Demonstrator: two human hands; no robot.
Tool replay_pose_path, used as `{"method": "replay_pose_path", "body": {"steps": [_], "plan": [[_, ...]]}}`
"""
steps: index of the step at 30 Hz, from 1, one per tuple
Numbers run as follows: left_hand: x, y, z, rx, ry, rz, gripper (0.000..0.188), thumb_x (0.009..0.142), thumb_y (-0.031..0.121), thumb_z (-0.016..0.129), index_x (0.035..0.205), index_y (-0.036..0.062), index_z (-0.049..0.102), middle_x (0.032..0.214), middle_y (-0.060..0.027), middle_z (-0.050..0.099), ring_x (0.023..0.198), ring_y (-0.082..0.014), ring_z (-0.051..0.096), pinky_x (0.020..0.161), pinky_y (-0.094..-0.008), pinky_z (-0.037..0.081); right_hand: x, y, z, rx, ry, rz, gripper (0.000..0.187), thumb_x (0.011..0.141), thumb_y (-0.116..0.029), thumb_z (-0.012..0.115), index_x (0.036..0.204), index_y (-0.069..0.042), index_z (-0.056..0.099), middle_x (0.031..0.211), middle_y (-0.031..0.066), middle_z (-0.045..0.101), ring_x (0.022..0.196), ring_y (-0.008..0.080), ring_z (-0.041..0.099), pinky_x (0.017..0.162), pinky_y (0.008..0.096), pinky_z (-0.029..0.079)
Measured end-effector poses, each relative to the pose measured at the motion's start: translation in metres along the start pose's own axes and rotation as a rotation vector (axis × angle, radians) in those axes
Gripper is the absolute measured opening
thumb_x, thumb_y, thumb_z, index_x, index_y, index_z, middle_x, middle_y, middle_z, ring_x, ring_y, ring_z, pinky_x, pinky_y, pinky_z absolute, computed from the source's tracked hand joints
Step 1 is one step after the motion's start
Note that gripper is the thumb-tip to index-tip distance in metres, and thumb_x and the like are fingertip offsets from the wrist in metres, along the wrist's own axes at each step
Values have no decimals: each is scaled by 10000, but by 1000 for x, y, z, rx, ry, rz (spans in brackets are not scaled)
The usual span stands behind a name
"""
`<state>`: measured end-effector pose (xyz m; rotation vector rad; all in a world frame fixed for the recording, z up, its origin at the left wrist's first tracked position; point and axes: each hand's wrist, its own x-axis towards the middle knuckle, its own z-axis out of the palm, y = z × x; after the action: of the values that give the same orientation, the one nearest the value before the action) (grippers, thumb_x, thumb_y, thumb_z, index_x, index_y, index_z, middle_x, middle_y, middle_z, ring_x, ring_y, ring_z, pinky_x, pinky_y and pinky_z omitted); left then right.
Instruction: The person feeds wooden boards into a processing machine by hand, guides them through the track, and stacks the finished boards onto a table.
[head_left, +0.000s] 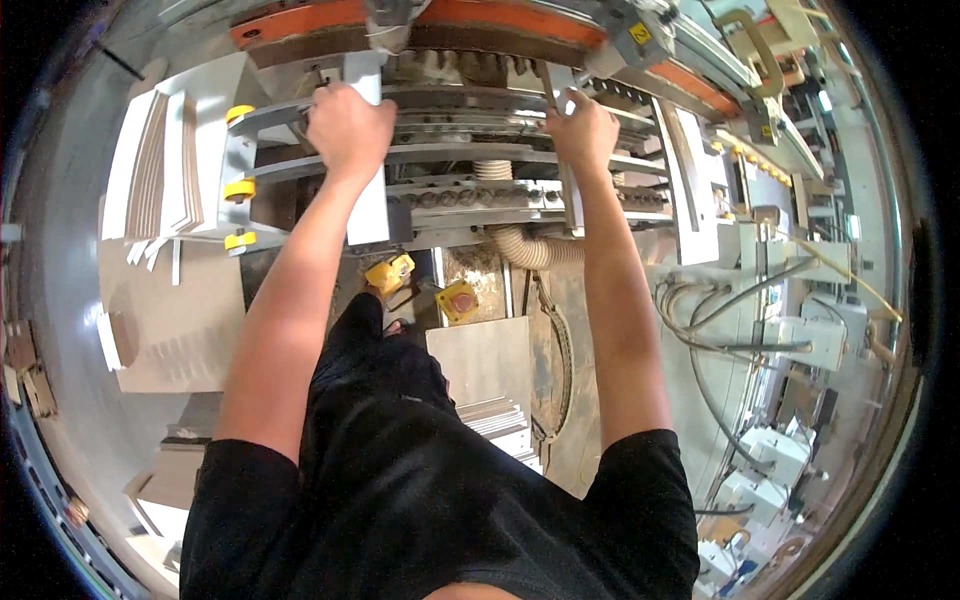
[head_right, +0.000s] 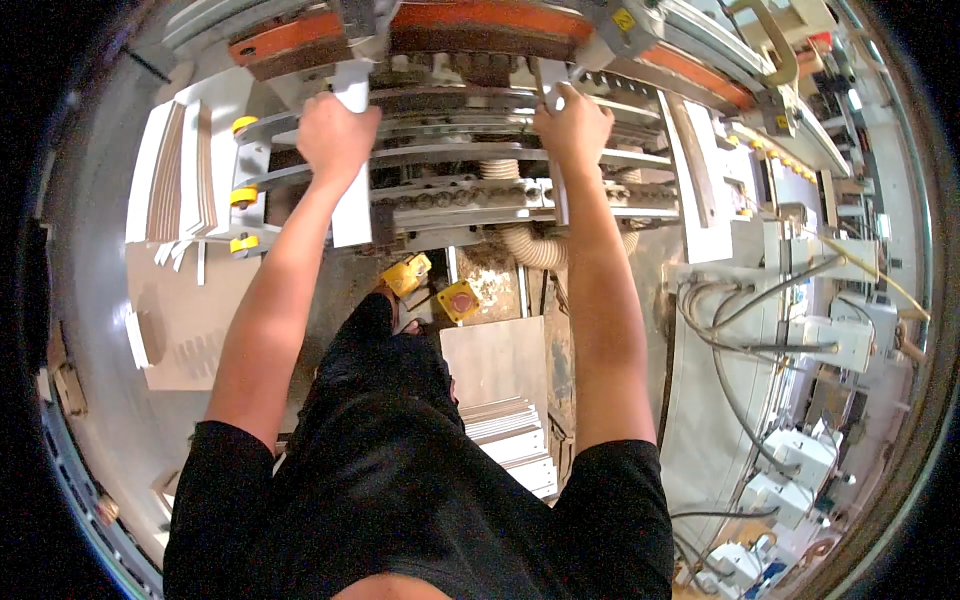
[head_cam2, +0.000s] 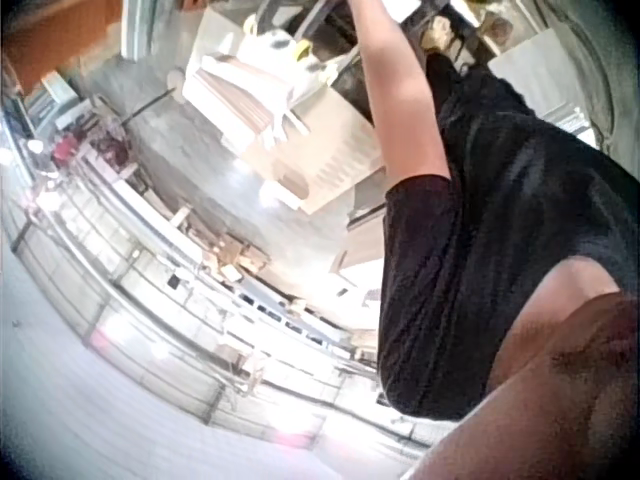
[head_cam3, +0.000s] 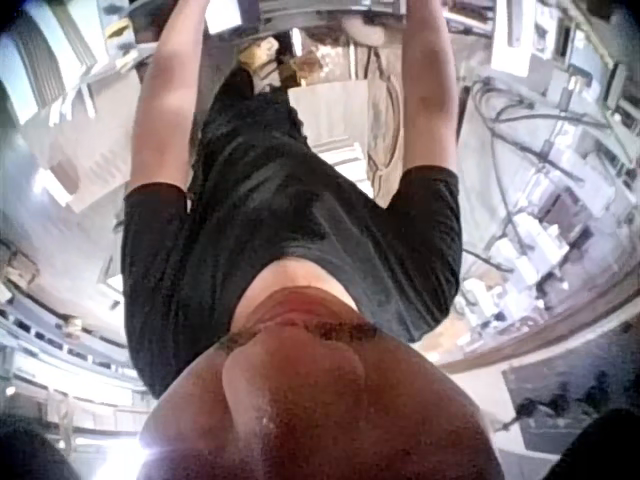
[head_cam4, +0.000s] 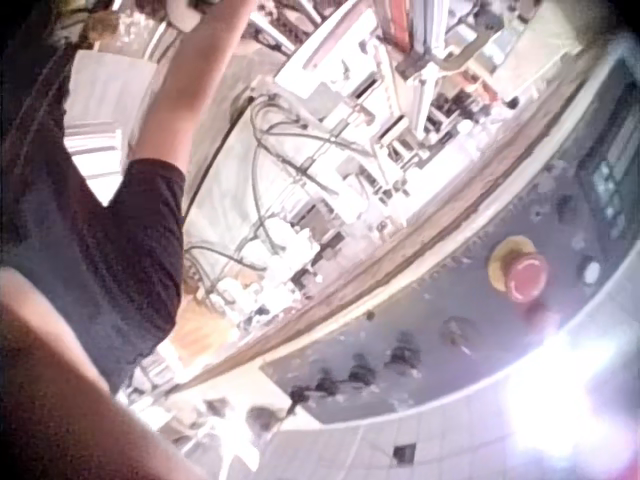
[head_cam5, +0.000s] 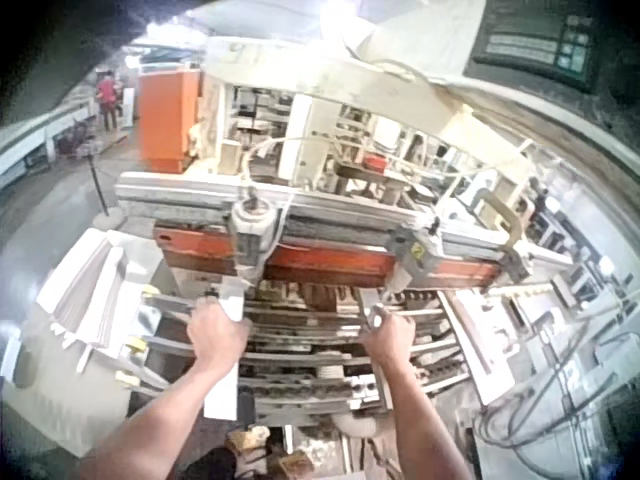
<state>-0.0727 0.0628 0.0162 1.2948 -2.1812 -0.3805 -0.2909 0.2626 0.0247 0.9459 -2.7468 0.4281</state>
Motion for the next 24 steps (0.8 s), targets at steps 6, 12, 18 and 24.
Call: {"method": "replay_pose_path", "body": {"steps": [6, 12, 18, 24], "plan": [[-1, 3, -5, -89, -97, -53, 467, 714, 231, 756, 1003, -93, 584, 1038, -238, 598, 987, -386, 613, 835, -459, 534, -9, -10, 5, -183, 11, 52, 418, 851, -327, 633, 1218, -129, 663, 1007, 143, 716, 976, 321, 677, 1046, 598, 326], [-3, -6, -3, -200, -50, -85, 487, 729, 290, 737, 1008, -82, 594, 1066, -241, 590, 1019, -411, 599, 871, -490, 507, -11, -26, -3, -297, -12, 42, 376, 873, -342, 612, 1185, -136, 653, 976, 146, 707, 979, 328, 667, 1017, 557, 360], [-16, -20, -2, -326, -64, -12, 356, 853, 254, 665, 992, -61, 575, 1051, -231, 557, 974, -413, 591, 840, -500, 501, -5, -27, -1, -396, -49, 92, 425, 929, -391, 530, 1267, -153, 627, 1105, 165, 697, 1079, 314, 640, 1016, 499, 364], [-15, -20, -12, -432, -216, -80, 311, 914, 234, 557, 1039, -50, 526, 977, -277, 622, 863, -450, 647, 788, -536, 511, -8, -24, 2, -404, 10, 63, 397, 995, -423, 435, 1222, -152, 613, 1039, 187, 684, 1032, 381, 637, 885, 508, 464]]}}
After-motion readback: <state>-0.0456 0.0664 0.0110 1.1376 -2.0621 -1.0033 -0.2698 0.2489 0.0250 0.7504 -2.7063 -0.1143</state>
